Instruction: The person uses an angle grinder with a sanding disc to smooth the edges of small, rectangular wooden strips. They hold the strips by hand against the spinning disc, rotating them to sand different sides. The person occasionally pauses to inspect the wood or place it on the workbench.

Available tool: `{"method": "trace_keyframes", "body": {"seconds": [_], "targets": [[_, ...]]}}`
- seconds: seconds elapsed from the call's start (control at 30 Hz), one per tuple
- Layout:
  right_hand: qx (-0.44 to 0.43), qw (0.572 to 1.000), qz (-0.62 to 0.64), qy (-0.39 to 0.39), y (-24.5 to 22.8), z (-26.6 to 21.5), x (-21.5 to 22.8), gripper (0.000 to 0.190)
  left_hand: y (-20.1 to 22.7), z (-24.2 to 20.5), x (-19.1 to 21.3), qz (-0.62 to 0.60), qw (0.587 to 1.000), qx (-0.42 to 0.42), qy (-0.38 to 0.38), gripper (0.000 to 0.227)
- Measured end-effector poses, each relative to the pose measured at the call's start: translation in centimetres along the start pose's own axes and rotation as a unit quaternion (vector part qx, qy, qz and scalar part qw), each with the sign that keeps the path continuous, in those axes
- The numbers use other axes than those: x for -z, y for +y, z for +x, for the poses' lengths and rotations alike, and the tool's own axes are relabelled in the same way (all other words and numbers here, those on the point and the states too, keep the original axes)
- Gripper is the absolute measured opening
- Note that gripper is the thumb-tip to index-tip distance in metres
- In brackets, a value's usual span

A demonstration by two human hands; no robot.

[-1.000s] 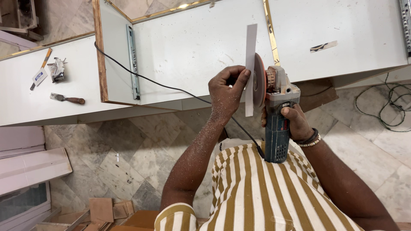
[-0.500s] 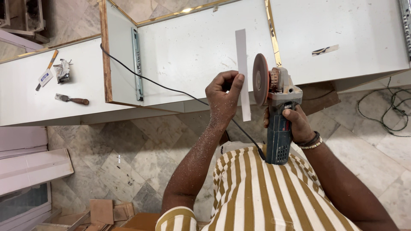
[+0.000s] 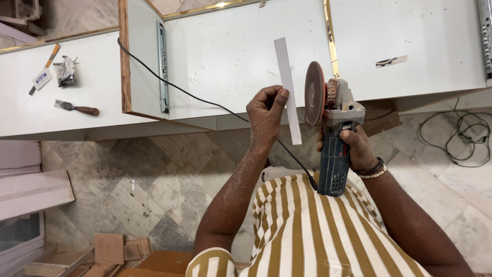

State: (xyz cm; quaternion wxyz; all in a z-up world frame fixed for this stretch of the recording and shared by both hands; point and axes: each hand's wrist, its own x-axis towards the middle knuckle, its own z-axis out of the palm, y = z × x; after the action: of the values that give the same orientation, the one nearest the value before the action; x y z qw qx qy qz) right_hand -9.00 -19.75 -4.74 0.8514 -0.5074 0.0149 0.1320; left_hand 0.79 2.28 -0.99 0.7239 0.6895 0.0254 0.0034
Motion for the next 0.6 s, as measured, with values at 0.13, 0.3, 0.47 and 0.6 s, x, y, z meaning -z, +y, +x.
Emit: {"method": "trace_keyframes", "body": {"seconds": [0.13,0.3,0.47,0.6], "targets": [[0.002,1.0,-0.011,-0.004,-0.2,0.0,-0.5,0.077,1.1,-0.1,0.4,0.046,0.998,-0.034,-0.014,0.023],[0.0,1.0,-0.006,0.0,-0.2,-0.3,-0.8,0.077,1.6,-0.8,0.1,0.075,0.996,-0.045,-0.025,0.021],[0.007,1.0,-0.011,-0.007,-0.1,-0.4,-0.7,0.076,1.4,-0.7,-0.5,0.078,0.995,-0.061,-0.02,0.021],[0.003,1.0,-0.015,0.001,-0.1,-0.5,-0.7,0.079,1.9,-0.2,-0.9,0.088,0.992,-0.081,-0.03,0.021]]}}
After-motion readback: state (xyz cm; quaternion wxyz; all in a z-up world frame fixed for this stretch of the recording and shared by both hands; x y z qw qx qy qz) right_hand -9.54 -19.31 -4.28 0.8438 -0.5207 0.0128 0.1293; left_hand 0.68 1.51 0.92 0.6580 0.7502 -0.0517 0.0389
